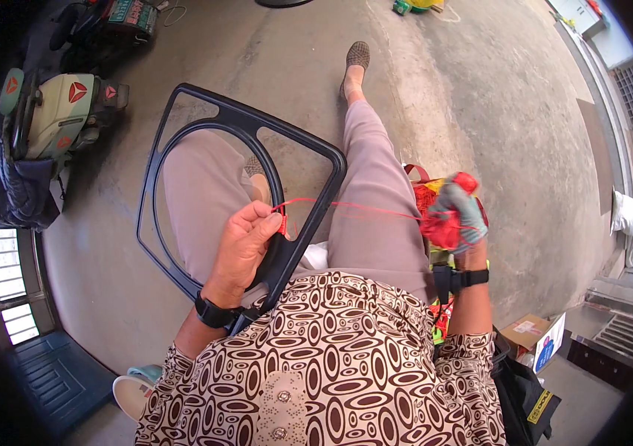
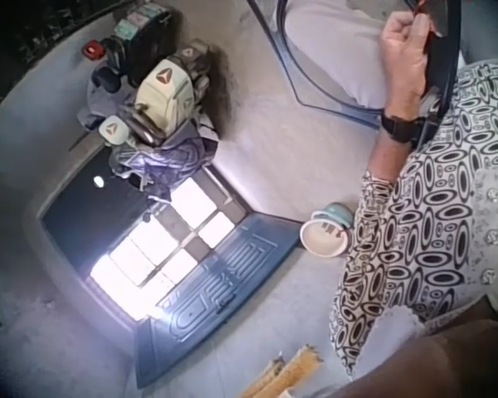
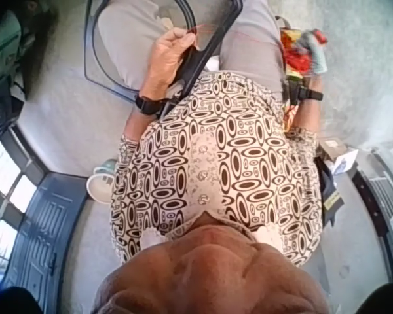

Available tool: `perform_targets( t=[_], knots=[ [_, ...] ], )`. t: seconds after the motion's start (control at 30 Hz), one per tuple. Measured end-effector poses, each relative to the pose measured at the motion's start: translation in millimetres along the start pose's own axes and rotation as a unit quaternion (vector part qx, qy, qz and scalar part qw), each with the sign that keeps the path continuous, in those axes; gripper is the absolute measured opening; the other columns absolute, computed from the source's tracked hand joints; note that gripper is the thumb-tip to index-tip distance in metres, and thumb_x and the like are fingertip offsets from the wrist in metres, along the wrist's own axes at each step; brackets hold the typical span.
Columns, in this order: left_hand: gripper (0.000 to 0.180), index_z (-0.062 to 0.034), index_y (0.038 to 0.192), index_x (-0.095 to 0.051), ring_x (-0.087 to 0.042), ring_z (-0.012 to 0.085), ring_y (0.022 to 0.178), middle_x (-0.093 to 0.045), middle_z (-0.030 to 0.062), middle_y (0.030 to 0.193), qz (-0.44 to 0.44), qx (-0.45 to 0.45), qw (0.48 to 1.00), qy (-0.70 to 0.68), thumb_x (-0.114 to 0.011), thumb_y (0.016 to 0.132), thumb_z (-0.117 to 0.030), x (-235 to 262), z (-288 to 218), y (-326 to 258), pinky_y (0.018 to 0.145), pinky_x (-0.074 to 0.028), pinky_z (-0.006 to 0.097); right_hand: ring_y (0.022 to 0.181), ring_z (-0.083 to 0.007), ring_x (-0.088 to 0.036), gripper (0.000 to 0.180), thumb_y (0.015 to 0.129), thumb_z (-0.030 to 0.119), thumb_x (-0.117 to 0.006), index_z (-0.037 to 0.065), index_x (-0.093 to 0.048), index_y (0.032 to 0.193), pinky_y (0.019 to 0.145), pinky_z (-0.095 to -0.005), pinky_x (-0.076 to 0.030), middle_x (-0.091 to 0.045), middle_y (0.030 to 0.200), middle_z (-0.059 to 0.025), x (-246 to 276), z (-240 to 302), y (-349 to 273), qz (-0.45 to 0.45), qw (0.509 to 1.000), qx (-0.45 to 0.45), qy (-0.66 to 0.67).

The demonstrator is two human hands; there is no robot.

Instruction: Winding a bundle of red string and attaching it to a black plastic frame.

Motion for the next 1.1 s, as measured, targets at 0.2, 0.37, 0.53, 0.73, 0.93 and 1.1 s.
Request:
perform_targets(
  t=[0.2, 0.37, 0.53, 0.73, 0.93, 1.1],
  knots=[
    [0.015, -0.0028, 0.089, -0.059, -0.059, 0.0079, 0.070, -0.064, 0.0035, 0.080, -0.023, -0.005, 1.000, -0.012, -0.056, 0.093, -0.017, 1.8, 0.5, -0.5, 0.064, -0.047, 0.021, 0.067, -0.0126, -0.060, 0.029, 0.076, 0.005, -0.067, 0.000, -0.059, 0.104, 0.061, -0.0273, -0.051, -0.062, 0.081, -0.0050, -124.4, -39.1, 11.1, 0.095, 0.956, -0.083, -0.264],
    [0.018, -0.0056, 0.087, -0.061, -0.055, 0.0037, 0.065, -0.062, -0.0013, 0.076, -0.022, -0.005, 1.000, -0.019, -0.056, 0.094, -0.022, 1.2, 2.4, -1.0, 0.058, -0.043, 0.018, 0.068, -0.0100, -0.059, 0.026, 0.078, 0.005, -0.068, 0.001, -0.060, 0.102, 0.060, -0.0242, -0.050, -0.062, 0.080, -0.0018, -172.9, -75.0, 18.7, 0.202, 0.951, -0.114, -0.205],
    [0.014, -0.0075, 0.087, -0.061, -0.050, 0.0021, 0.062, -0.061, -0.0031, 0.075, -0.019, -0.011, 1.000, -0.003, -0.057, 0.093, -0.020, 3.5, 2.3, -2.1, 0.057, -0.039, 0.017, 0.065, -0.0082, -0.056, 0.016, 0.079, 0.008, -0.070, 0.002, -0.057, 0.086, 0.058, -0.0253, -0.049, -0.060, 0.075, 0.0005, -173.3, -81.3, 18.9, 0.233, 0.940, -0.087, -0.235],
    [0.013, -0.0053, 0.088, -0.061, -0.052, 0.0031, 0.063, -0.063, -0.0013, 0.077, -0.012, -0.012, 1.000, -0.008, -0.057, 0.092, -0.017, 0.1, -0.7, -1.8, 0.058, -0.041, 0.017, 0.061, -0.0090, -0.053, 0.018, 0.078, 0.010, -0.070, 0.003, -0.055, 0.086, 0.056, -0.0260, -0.046, -0.057, 0.071, 0.0009, -155.1, -85.5, 23.4, 0.297, 0.873, 0.026, -0.386],
    [0.013, -0.0054, 0.088, -0.061, -0.054, 0.0026, 0.061, -0.063, -0.0015, 0.077, -0.035, 0.024, 0.999, -0.019, -0.057, 0.092, -0.017, -2.9, 1.2, -1.2, 0.054, -0.042, 0.016, 0.060, -0.0095, -0.054, 0.017, 0.079, 0.011, -0.069, 0.005, -0.055, 0.088, 0.055, -0.0244, -0.045, -0.057, 0.071, -0.0002, -143.0, -82.0, 1.0, 0.240, 0.926, -0.148, -0.250],
    [0.013, -0.0068, 0.089, -0.062, -0.053, 0.0008, 0.061, -0.062, -0.0036, 0.076, -0.040, 0.037, 0.998, 0.009, -0.058, 0.091, -0.019, 5.7, 1.5, 1.3, 0.053, -0.040, 0.015, 0.067, -0.0133, -0.060, 0.017, 0.080, 0.006, -0.064, 0.002, -0.057, 0.095, 0.058, -0.0233, -0.048, -0.062, 0.080, -0.0065, -134.6, -53.4, -10.4, 0.106, 0.958, -0.100, -0.246]
  ],
)
Point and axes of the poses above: each hand's wrist, its own y-axis towards the middle knuckle, its own x-axis out of the back of the hand, z = x × y, the point moved 2 cm from there along y, towards the middle knuckle
